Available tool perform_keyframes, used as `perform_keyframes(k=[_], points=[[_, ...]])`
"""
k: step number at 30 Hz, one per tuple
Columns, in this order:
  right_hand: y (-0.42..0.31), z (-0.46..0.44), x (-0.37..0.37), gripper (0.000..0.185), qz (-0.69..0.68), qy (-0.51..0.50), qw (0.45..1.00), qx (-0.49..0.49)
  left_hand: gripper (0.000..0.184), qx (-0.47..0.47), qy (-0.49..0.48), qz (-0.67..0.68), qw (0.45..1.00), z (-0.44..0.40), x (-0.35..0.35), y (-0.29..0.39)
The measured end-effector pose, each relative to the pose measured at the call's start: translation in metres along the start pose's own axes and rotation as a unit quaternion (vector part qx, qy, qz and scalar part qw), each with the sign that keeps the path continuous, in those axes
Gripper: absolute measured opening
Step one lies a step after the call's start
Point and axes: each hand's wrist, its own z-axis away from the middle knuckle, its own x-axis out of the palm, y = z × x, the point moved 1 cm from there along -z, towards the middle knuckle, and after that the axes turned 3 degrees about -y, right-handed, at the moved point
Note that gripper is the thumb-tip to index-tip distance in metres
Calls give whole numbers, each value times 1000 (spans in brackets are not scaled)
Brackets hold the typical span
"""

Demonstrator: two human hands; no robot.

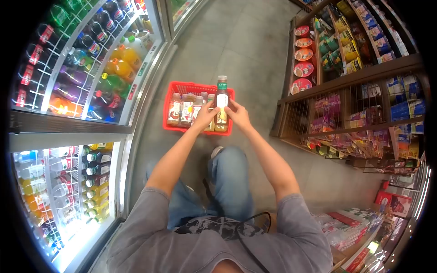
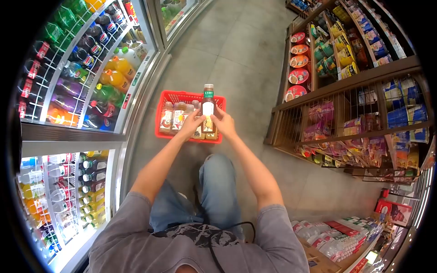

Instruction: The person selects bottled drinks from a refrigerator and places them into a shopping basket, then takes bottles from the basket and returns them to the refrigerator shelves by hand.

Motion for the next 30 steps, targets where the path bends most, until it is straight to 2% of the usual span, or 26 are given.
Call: perform_keyframes(k=[3,5,6,7,8,10,11,12,14,17,20,25,27,28,29,30], points=[[50,-13,15,63,38,-2,999,-10,44,35,-1,-52,998,-18,-7,-59],[92,-24,32,61,-116,-22,993,-4,42,32,-1,-86,996,-16,-6,-75],[99,-21,37,61,-116,-24,993,-5,39,31,0,-115,993,-14,-4,-82],[104,-17,39,61,-120,-25,992,34,35,44,29,-207,977,-13,-4,-92],[107,-15,41,60,-124,-25,989,73,35,48,32,-205,977,-15,-5,-100],[131,-16,46,59,-121,-22,992,40,36,-20,4,-176,984,-17,-4,-128],[135,-17,46,58,-100,-25,994,38,38,-4,25,-191,981,-31,-7,-169],[141,-18,47,57,-81,-28,996,40,38,-4,25,-191,981,-32,-6,-168],[150,-22,50,56,-109,-22,992,54,38,32,61,-399,914,-34,-1,-155],[176,-37,57,54,-124,0,991,58,34,26,68,-416,907,-44,0,-151],[170,-42,57,53,-76,3,996,51,33,2,81,-375,923,-44,-1,-146],[137,-47,48,52,-16,-21,996,84,33,11,112,-354,929,-42,-3,-138],[135,-53,43,54,24,-87,993,75,32,13,126,-340,932,-48,-3,-139],[137,-50,43,54,23,-87,993,77,32,10,127,-327,936,-48,-5,-142],[133,-45,40,54,81,-117,987,75,31,10,132,-309,942,-48,-4,-141],[119,-57,34,54,145,-144,977,56,34,-63,94,-384,917,-54,-8,-143]])
